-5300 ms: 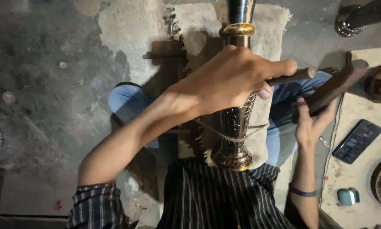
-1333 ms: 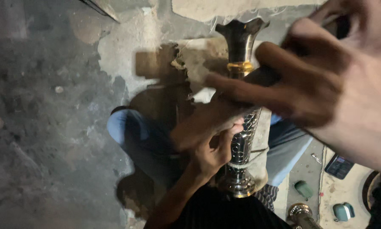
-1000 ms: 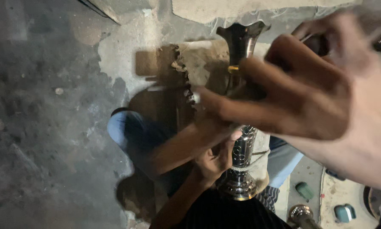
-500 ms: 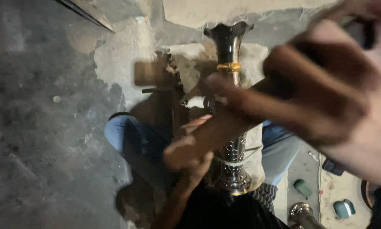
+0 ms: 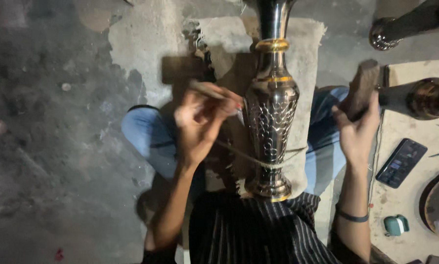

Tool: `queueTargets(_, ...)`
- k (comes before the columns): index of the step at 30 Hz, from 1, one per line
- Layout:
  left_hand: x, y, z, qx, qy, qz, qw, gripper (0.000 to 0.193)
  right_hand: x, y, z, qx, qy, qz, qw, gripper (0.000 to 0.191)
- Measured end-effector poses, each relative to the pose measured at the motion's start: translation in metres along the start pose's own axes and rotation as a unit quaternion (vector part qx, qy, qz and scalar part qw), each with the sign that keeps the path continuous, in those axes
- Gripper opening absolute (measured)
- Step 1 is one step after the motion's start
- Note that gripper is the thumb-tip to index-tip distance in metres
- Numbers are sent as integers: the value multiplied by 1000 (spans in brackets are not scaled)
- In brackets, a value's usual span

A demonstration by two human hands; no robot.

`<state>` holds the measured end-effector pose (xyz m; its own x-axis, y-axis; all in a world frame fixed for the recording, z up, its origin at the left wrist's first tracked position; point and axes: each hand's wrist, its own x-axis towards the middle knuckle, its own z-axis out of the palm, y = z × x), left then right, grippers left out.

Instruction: The person sits cross-legged on the floor with a brass vase held against a cloth-covered support and taps a small punch against the vase surface with a wooden mallet, repositioning the punch repeatedly to work the patterned metal. Other brass vessels and a phone lie on the floor nearby.

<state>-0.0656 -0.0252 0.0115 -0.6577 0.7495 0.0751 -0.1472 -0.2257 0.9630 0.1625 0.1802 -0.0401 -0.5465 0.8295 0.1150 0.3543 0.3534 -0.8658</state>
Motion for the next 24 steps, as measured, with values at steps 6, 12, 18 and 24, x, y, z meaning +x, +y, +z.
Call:
queueTargets(6,15,17,28,95,-148,26,984,10,-19,16,10,10,95,48,994,41)
queueTargets(12,32,14,40,224,-236,68,943,21,-3,10,10,11,52,84,995,33)
queueTargets(18,38,-1,44,278,-271,132,912,31,6,-2,-3,83,20,32,996,51)
queueTargets(24,37,-8,44,306,-266,138,904,34,33,-41,-40,72,-31,-78,994,44)
